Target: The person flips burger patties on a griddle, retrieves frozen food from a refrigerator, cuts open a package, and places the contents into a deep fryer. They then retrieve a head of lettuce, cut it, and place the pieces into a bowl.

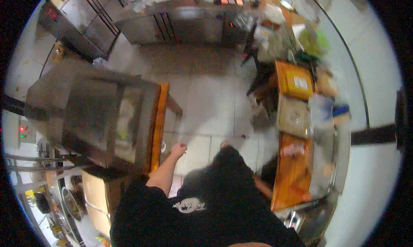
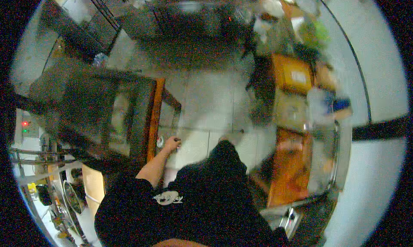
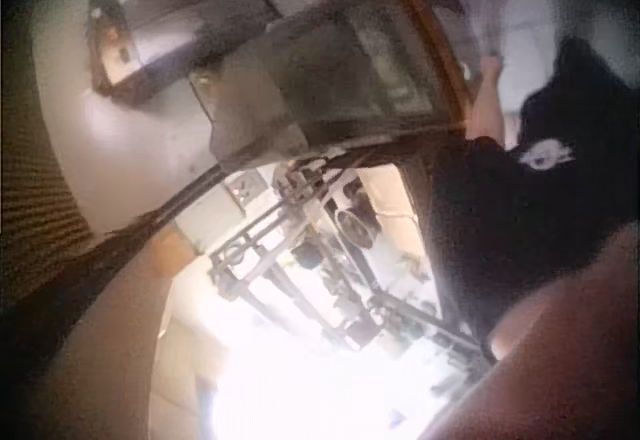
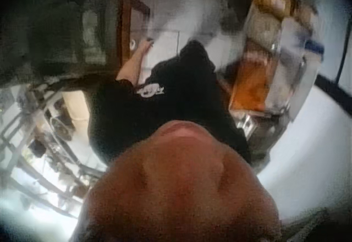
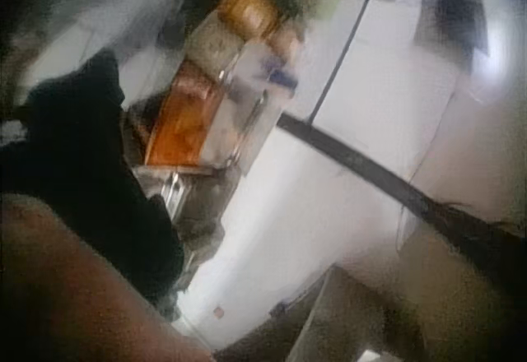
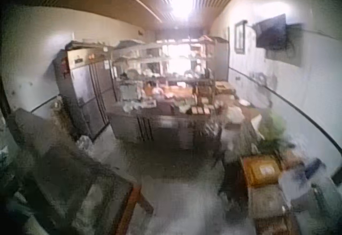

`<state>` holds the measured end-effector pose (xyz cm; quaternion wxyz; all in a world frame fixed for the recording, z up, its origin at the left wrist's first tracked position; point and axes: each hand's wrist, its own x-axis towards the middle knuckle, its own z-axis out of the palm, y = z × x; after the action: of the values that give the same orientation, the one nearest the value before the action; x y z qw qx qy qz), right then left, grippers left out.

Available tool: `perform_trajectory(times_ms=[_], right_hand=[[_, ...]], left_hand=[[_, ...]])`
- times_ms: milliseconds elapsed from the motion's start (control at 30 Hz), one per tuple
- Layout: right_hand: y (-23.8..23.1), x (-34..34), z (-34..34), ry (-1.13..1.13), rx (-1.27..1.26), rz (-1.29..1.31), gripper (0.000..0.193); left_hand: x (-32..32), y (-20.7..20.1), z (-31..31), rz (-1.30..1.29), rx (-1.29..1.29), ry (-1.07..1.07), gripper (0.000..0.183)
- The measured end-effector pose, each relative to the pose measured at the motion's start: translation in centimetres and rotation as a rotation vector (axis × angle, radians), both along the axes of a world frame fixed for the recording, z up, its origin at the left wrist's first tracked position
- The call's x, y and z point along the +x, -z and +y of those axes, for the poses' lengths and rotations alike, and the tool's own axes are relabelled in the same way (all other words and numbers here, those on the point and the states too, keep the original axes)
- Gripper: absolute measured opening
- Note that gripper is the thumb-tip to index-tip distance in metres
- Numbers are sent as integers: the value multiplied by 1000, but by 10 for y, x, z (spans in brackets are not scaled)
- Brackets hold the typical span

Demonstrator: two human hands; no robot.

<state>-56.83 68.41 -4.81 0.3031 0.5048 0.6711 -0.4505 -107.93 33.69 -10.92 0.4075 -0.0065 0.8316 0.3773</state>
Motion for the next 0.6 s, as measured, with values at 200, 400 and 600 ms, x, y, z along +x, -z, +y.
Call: perform_trajectory(times_ms=[200, 400, 600], right_hand=[[40, -156, 135, -225, -70, -54, 32], [75, -421, 352, -764, -30, -100, 32], [22, -818, 503, -467, 468, 703, 14]], left_hand=[[-154, -37, 140, 144, 44, -112, 28], [-216, -95, 203, 466, -72, 46, 21], [-326, -95, 201, 561, -33, -362, 21]])
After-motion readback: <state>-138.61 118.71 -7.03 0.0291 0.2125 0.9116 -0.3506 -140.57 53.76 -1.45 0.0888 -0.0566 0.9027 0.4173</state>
